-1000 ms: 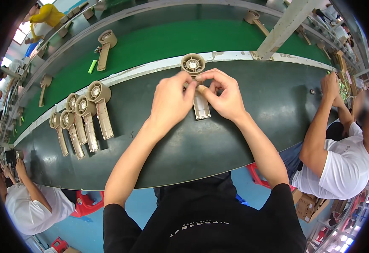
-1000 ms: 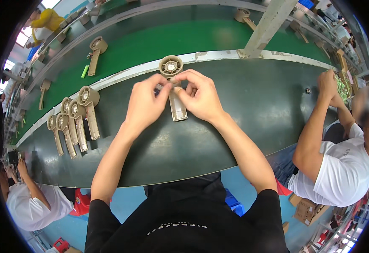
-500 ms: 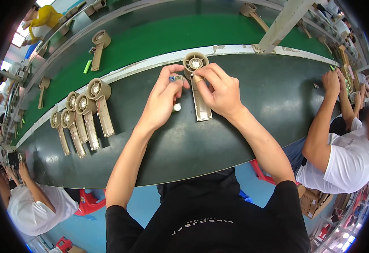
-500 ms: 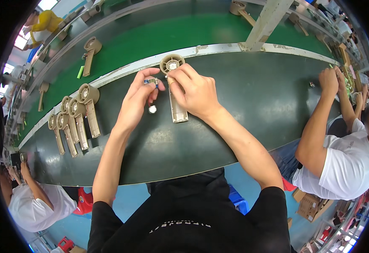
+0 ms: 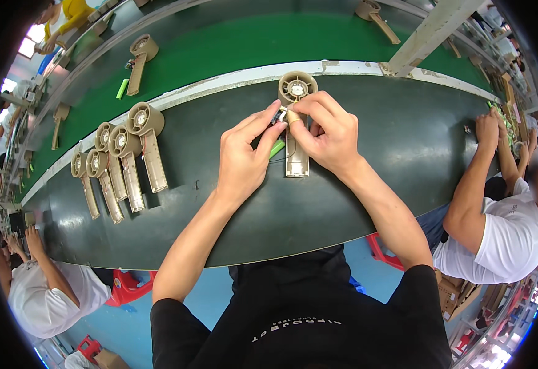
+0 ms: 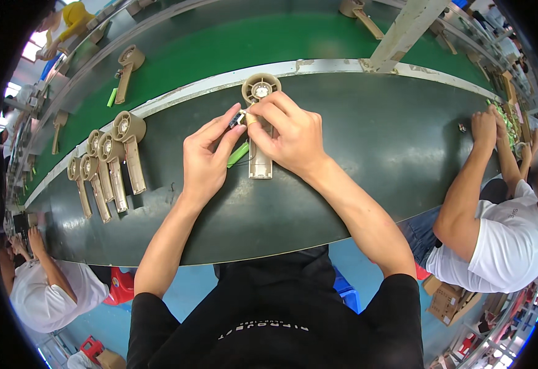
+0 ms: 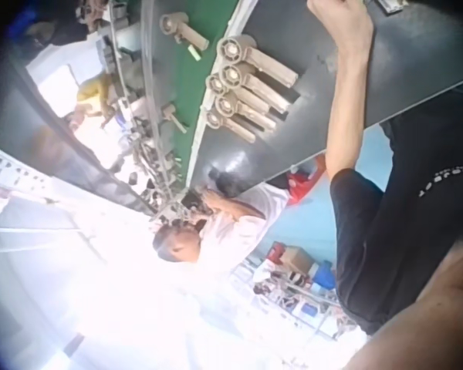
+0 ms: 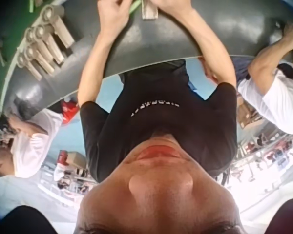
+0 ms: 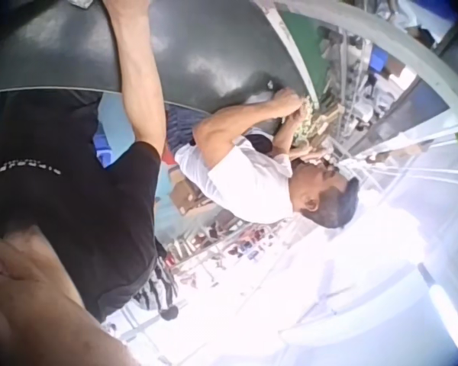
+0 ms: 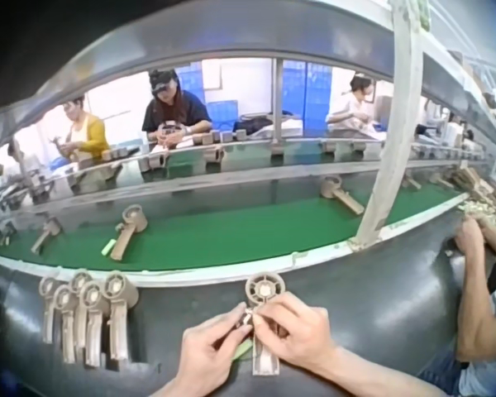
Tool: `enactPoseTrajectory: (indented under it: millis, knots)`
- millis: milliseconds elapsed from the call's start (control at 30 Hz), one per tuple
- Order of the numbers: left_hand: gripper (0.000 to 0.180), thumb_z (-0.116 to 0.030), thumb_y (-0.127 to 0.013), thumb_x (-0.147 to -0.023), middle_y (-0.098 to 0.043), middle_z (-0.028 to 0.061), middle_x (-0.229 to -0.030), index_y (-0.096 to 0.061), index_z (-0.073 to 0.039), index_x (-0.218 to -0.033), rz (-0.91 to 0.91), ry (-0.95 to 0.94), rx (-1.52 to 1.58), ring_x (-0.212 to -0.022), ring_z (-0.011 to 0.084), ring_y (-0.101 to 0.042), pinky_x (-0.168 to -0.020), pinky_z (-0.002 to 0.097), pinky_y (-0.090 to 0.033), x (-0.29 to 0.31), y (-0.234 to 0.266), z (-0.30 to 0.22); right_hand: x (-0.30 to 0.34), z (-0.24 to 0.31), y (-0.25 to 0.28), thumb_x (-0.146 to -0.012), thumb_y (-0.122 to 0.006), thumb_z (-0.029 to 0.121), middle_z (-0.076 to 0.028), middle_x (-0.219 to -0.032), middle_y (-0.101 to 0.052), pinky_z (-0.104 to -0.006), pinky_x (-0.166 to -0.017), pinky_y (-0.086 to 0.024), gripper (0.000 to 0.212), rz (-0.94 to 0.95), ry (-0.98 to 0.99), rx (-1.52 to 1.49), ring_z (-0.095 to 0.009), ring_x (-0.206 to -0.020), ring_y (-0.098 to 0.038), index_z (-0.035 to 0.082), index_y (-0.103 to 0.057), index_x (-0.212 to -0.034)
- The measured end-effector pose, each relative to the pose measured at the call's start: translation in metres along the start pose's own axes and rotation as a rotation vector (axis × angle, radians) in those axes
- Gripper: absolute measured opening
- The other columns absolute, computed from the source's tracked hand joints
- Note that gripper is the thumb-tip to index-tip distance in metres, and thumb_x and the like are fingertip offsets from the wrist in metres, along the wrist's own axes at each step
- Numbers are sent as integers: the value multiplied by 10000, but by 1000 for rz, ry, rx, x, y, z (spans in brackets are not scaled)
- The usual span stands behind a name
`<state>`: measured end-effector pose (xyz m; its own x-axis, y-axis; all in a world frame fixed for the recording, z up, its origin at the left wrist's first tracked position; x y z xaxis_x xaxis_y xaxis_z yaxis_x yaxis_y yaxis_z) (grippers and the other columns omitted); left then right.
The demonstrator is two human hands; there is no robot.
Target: The person assembles handheld fans along an assembly line by inserting circuit components and wiring into plastic fan casings by hand and placing the assembled units onto a conveyor belt.
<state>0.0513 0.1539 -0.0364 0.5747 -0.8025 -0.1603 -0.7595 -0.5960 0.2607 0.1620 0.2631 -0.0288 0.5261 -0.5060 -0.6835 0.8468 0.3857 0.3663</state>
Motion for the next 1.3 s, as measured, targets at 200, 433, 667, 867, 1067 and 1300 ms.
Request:
enactPoseTrajectory:
  millis: [200,433,667,867,1067,1300]
  knots:
    - [321,-14,-669,-896,-713,155,-1076,-664,11,-1216,4,-98,-99,-908,202,-706,-800,300,-556,-1,4,-6,-1,5,-4,-782,-728,14,-34,-861,-677,-235,-427,-439,104,25,55,58,-96,-491,-565,25,-686,-877]
    - [322,8,-661,-896,-696,131,-1076,-668,1,-1218,-24,-124,-98,-909,189,-688,-794,294,-565,-3,1,-5,-1,3,-5,-796,-719,10,-40,-884,-676,-253,-460,-475,118,27,91,99,-129,-536,-607,25,-679,-905]
    - [346,38,-661,-884,-692,131,-1051,-661,-6,-1227,-43,-192,-139,-881,189,-684,-753,294,-567,-4,-6,-6,1,-3,-5,-803,-706,9,-68,-897,-668,-281,-507,-513,118,27,41,88,-194,-585,-642,23,-662,-911]
    - [347,54,-657,-878,-683,153,-1033,-660,3,-1221,0,-288,-243,-832,226,-678,-710,303,-550,-4,-5,-6,2,-1,-6,-791,-693,-11,-81,-894,-668,-313,-566,-538,134,33,111,168,-241,-667,-674,17,-652,-916]
    - [336,61,-650,-880,-679,152,-1027,-659,17,-1213,67,-269,-204,-825,227,-674,-696,306,-543,-9,-8,-7,3,-6,-6,-786,-688,-24,-92,-885,-675,-318,-592,-546,143,35,163,136,-256,-685,-674,10,-650,-920]
    - [315,43,-650,-890,-681,141,-1039,-661,23,-1204,137,-213,-211,-846,210,-677,-710,296,-551,-13,-9,-9,3,-12,-5,-790,-686,-27,-110,-881,-677,-324,-607,-551,152,60,198,77,-264,-695,-674,0,-649,-935]
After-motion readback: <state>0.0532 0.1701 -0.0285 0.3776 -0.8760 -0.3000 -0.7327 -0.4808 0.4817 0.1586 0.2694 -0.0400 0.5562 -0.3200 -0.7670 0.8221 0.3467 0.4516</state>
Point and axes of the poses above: each hand's wrist, its own x-axis away from the middle knuckle, its own y-axis out of the back of the hand, z = x × y, the point moved 6 cm from there along -x, towards the middle knuckle
